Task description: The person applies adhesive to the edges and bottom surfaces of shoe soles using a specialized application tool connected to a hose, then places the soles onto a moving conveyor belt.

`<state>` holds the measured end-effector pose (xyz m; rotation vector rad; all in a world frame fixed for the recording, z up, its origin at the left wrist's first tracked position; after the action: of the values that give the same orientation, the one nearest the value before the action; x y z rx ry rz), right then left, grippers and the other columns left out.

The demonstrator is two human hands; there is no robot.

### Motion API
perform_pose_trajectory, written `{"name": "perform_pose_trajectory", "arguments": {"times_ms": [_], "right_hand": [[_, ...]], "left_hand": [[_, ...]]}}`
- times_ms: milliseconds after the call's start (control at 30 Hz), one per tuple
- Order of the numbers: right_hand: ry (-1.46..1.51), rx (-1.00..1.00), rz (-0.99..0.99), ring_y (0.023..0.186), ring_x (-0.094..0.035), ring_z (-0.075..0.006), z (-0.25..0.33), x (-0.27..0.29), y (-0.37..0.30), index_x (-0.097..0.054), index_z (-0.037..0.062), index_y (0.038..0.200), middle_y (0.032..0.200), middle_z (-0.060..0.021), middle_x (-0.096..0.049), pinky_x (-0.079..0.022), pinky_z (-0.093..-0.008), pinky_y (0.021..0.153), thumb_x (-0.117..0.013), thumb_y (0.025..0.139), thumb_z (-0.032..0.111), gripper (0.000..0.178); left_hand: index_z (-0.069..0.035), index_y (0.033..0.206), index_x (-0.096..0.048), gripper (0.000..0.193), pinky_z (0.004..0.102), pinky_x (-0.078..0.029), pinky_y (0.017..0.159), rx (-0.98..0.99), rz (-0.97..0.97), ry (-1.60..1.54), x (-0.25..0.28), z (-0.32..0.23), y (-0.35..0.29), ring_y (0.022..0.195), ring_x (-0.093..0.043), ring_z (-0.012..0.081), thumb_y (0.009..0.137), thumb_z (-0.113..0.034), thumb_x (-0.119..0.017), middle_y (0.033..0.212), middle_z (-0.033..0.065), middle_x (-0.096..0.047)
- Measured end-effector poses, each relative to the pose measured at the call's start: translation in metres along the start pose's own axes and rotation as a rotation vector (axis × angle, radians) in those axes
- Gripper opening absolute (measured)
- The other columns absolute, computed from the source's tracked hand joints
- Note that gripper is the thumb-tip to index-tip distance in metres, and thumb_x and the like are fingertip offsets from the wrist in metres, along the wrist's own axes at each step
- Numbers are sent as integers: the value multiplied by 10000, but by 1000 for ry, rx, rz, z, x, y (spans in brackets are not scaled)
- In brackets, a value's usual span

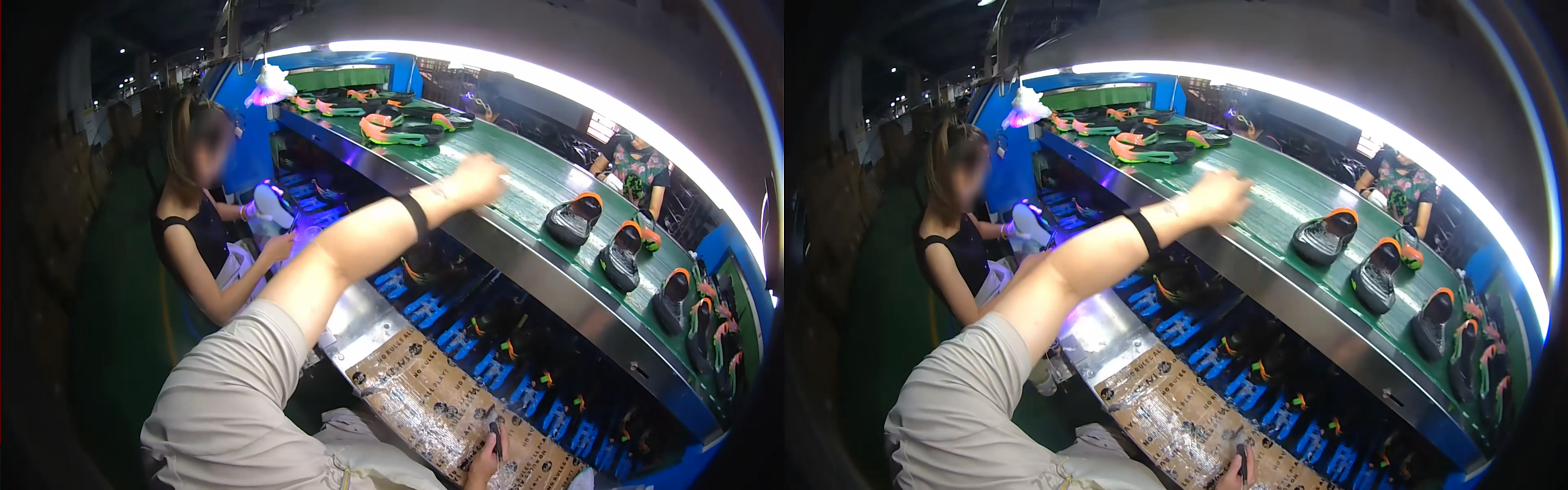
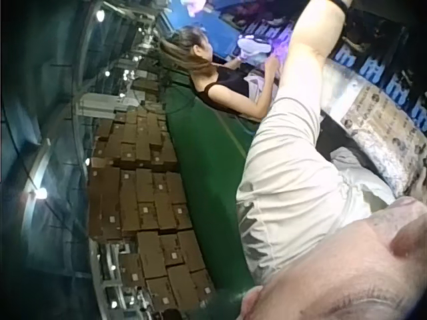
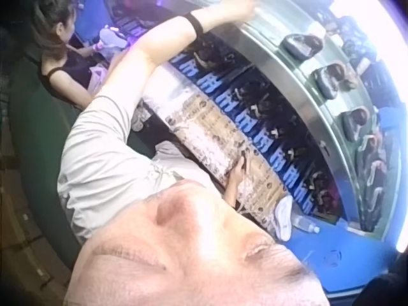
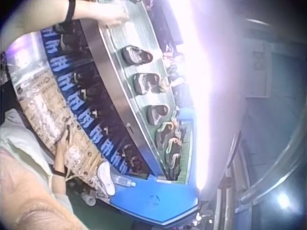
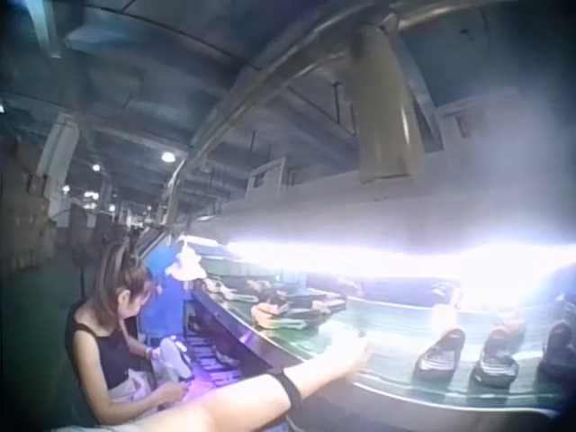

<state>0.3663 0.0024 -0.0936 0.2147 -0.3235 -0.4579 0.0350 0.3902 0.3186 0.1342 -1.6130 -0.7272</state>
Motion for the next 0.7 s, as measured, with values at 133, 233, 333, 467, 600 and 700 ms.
{"name": "perform_pose_trajectory", "arguments": {"times_ms": [133, 233, 333, 467, 600, 700], "right_hand": [[127, -117, 68, 1289, -664, -319, 35, -5, -3, -732, -42, 1329, 1355, -188, -745, -486, -426, 1143, -604, 1092, 90, 300], [-13, -29, 107, 1251, -677, -308, 31, -10, 3, -725, -55, 1327, 1333, -178, -752, -501, -413, 1117, -611, 1094, 111, 308], [27, -31, 110, 1248, -677, -308, 43, -17, 10, -725, -54, 1327, 1331, -178, -752, -502, -413, 1115, -612, 1095, 117, 309], [17, -70, 50, 1244, -677, -308, 55, -9, 5, -725, -53, 1327, 1328, -178, -753, -503, -413, 1112, -614, 1097, 123, 310], [23, -53, 50, 1241, -677, -308, 60, -12, 7, -725, -52, 1326, 1325, -178, -753, -504, -413, 1109, -615, 1099, 130, 312], [47, -37, 77, 1238, -677, -308, 62, -18, 10, -724, -52, 1326, 1322, -179, -753, -504, -413, 1106, -617, 1100, 136, 313]], "left_hand": [[-87, 1224, -786, 347, 612, -443, 1031, 256, 7, 677, 3, 162, -3, 1205, -632, 400, 949, -236, -635, 1252, 221, -686], [-97, 1093, -854, 291, 632, -517, 906, 282, 179, 656, 2, 279, -17, 1174, -729, 396, 918, -224, -659, 1180, 150, -804], [-76, 988, -866, 253, 540, -609, 741, 182, 160, 754, 8, 308, -27, 959, -805, 364, 810, -147, -700, 1010, 160, -829], [-26, 862, -845, 228, 512, -634, 791, 60, 129, 284, 50, 211, -28, 893, -808, 366, 819, -144, -655, 911, 193, -814], [-26, 1011, -839, 436, 451, -613, 955, 451, 28, -85, 101, 216, -58, 1021, -783, 378, 995, -398, -613, 1088, 200, -812], [-15, 1057, -832, 543, 454, -590, 1014, 484, 122, 238, 70, 251, -77, 1121, -757, 386, 1000, -508, -613, 1162, 214, -798]]}}
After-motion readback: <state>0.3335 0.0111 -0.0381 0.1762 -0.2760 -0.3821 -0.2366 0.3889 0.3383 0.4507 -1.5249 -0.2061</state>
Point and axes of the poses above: each hand's wrist, its own y-axis towards the middle knuckle, its own x-axis out of the back of the hand, z = x × y, the point moved 7 cm from there along y, towards the middle knuckle
